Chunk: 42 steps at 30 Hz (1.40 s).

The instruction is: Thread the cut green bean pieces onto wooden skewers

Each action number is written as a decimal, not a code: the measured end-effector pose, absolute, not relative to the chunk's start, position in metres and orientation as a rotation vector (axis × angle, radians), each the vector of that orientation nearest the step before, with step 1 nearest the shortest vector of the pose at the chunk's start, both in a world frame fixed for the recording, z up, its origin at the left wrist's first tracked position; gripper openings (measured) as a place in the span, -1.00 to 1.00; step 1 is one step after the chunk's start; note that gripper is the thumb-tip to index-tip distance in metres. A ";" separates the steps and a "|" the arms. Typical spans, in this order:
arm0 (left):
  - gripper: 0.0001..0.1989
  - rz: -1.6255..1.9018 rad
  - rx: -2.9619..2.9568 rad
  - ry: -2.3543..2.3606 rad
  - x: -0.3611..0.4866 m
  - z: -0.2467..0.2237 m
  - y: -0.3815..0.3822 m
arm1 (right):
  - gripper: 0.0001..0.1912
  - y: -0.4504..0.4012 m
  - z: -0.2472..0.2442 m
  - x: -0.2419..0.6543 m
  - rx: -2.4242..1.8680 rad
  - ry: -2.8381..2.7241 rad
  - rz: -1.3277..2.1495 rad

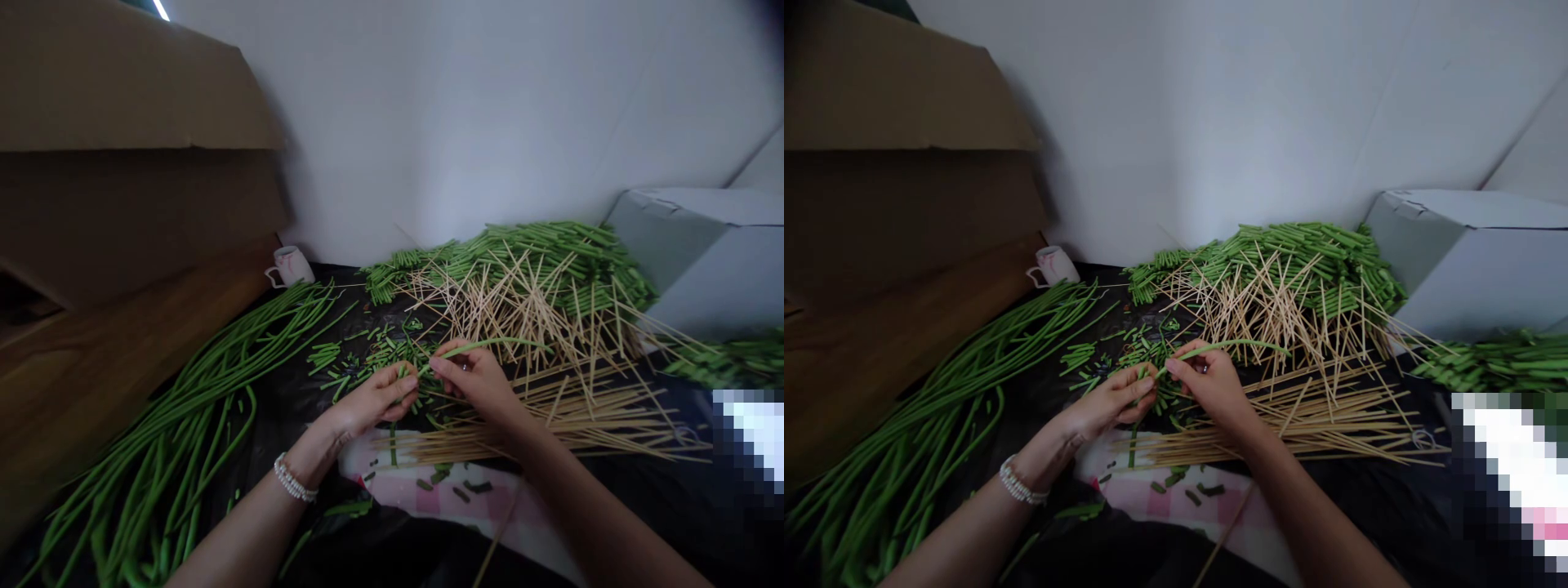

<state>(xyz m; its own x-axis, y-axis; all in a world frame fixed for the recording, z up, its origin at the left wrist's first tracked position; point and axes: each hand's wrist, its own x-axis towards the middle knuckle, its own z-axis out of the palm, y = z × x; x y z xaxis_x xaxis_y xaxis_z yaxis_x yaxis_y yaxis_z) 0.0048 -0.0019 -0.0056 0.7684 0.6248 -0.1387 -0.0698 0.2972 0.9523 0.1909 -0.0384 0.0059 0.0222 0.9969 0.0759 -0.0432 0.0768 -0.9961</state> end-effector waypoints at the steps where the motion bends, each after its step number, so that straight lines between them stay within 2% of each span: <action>1: -0.73 0.524 1.166 0.551 0.005 -0.006 -0.002 | -0.69 -0.039 0.005 0.191 -1.128 -1.203 1.146; 10: -0.70 0.874 0.805 0.576 0.008 -0.003 0.007 | -0.86 -0.049 0.003 0.179 -1.190 -1.482 1.024; 13: -0.70 0.980 0.926 0.684 0.006 -0.005 0.011 | -0.88 -0.050 0.001 0.176 -1.167 -1.533 1.054; 19: -0.66 0.785 1.420 0.817 0.014 -0.009 -0.004 | -0.89 -0.048 0.000 0.176 -1.179 -1.540 1.069; 26: -0.63 0.641 1.347 0.702 0.012 -0.009 -0.004 | -0.71 -0.042 0.004 0.186 -1.169 -1.192 1.196; 30: -0.67 0.557 1.392 0.598 0.008 -0.012 -0.002 | -0.68 -0.040 0.006 0.188 -1.156 -1.177 1.177; 35: -0.70 0.637 1.328 0.626 0.008 -0.011 -0.003 | -0.75 -0.042 0.006 0.188 -1.178 -1.171 1.134; 42: -0.68 0.808 0.901 0.561 0.014 -0.007 -0.003 | -0.91 -0.048 0.002 0.178 -1.189 -1.341 1.034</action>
<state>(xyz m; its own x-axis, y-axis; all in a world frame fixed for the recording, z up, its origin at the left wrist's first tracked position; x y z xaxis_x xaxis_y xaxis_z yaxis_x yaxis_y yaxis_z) 0.0141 -0.0028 -0.0067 0.5840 0.8061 -0.0953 -0.3715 0.3698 0.8516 0.1783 -0.0476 0.0016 0.0102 0.9894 0.1448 0.1114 0.1427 -0.9835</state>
